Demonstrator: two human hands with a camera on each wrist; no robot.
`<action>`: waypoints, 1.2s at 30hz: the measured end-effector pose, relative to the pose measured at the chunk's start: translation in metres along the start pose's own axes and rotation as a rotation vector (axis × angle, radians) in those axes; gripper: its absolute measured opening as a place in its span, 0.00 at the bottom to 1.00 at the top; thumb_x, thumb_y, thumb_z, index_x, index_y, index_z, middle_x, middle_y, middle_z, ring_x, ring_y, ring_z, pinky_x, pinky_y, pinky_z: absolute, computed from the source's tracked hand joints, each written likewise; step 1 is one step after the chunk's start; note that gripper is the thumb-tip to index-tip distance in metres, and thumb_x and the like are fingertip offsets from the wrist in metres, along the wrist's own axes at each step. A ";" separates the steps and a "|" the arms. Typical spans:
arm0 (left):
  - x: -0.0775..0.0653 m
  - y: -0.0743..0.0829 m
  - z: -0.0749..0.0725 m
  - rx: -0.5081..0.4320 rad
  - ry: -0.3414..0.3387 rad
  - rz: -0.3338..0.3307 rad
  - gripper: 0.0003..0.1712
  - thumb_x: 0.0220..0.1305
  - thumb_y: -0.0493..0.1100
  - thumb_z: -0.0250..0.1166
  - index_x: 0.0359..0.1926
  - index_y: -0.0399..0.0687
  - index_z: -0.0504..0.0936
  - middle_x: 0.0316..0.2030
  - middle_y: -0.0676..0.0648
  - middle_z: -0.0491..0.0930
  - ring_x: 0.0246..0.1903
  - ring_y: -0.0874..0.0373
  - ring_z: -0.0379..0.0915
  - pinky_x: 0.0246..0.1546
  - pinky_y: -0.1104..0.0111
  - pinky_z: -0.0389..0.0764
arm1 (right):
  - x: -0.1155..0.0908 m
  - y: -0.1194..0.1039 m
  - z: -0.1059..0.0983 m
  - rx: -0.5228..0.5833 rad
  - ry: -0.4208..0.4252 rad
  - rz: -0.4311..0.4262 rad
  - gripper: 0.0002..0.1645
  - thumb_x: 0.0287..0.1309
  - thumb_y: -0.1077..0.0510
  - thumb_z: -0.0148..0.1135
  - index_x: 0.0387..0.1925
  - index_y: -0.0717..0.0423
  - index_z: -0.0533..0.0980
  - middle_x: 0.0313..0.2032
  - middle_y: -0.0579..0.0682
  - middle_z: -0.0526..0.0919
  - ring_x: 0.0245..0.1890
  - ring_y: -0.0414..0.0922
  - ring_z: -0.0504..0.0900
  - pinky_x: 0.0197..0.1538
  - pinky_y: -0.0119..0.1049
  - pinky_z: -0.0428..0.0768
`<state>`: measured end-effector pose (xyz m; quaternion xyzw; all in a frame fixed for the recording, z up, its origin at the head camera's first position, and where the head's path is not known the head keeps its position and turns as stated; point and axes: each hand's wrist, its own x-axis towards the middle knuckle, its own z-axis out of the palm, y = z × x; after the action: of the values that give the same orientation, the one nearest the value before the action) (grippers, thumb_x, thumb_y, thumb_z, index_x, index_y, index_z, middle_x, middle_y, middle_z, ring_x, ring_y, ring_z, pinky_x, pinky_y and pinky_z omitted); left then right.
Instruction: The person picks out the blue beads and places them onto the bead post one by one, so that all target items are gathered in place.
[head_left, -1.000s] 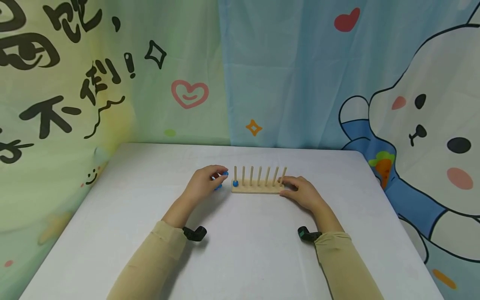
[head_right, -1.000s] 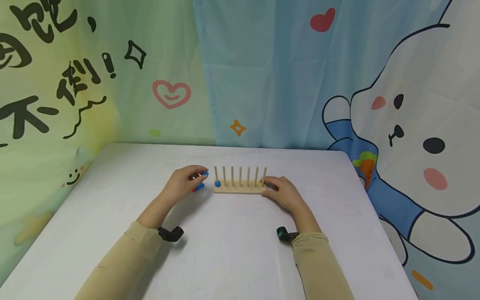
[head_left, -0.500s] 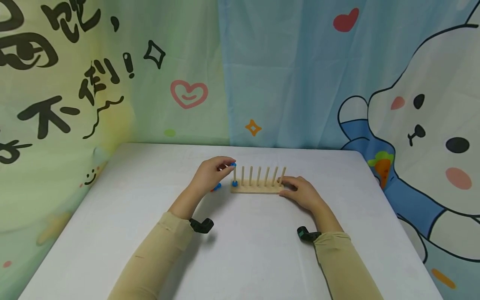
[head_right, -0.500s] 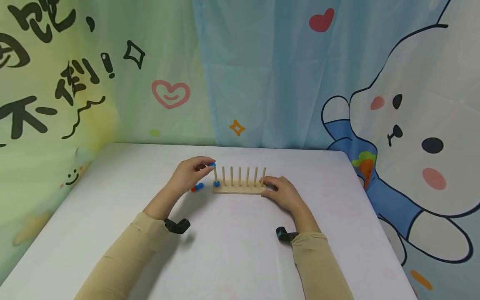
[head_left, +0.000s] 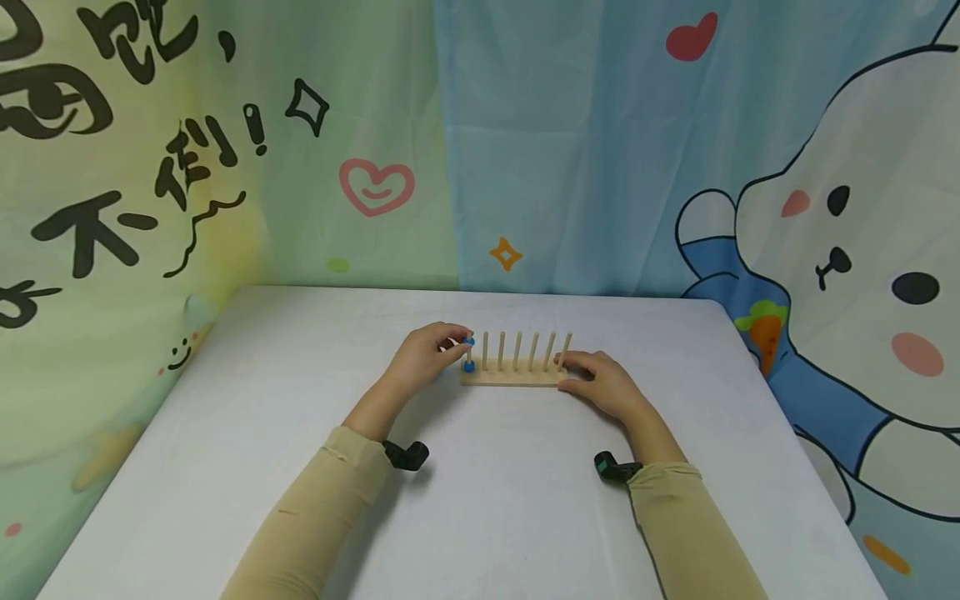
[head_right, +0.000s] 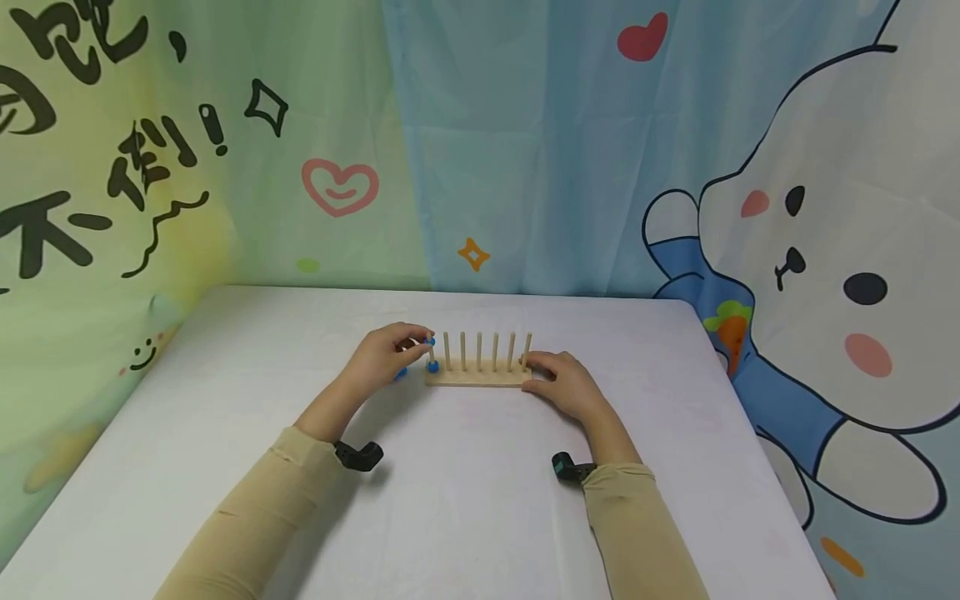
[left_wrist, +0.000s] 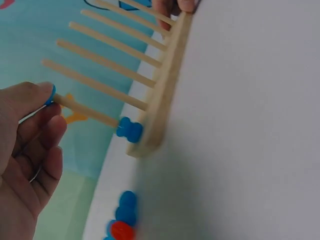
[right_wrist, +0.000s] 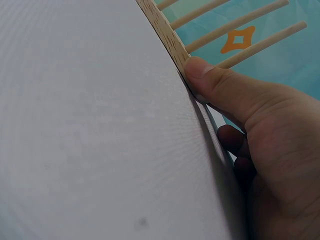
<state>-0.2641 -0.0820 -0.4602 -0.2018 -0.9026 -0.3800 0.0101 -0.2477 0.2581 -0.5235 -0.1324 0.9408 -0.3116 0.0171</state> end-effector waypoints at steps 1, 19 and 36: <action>0.000 -0.002 0.002 0.004 -0.007 -0.005 0.16 0.68 0.50 0.65 0.54 0.54 0.84 0.49 0.52 0.84 0.43 0.57 0.79 0.42 0.65 0.79 | 0.000 0.000 0.000 0.000 0.000 -0.002 0.31 0.57 0.42 0.69 0.61 0.44 0.77 0.60 0.53 0.79 0.53 0.52 0.76 0.58 0.54 0.73; -0.014 -0.026 0.025 0.042 -0.075 -0.090 0.20 0.68 0.49 0.65 0.58 0.53 0.82 0.44 0.51 0.84 0.38 0.60 0.78 0.40 0.67 0.79 | 0.000 -0.002 -0.001 0.004 0.006 -0.002 0.31 0.57 0.43 0.69 0.61 0.44 0.77 0.57 0.53 0.80 0.51 0.50 0.76 0.57 0.53 0.73; -0.054 -0.046 -0.001 -0.048 0.131 -0.239 0.13 0.69 0.48 0.62 0.51 0.54 0.84 0.37 0.51 0.82 0.34 0.58 0.73 0.36 0.66 0.74 | 0.001 -0.001 0.000 0.007 -0.008 0.008 0.32 0.57 0.41 0.69 0.62 0.45 0.76 0.59 0.53 0.79 0.55 0.53 0.75 0.60 0.55 0.72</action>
<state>-0.2320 -0.1304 -0.5003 -0.0678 -0.9083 -0.4124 0.0188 -0.2484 0.2574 -0.5229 -0.1297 0.9402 -0.3142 0.0225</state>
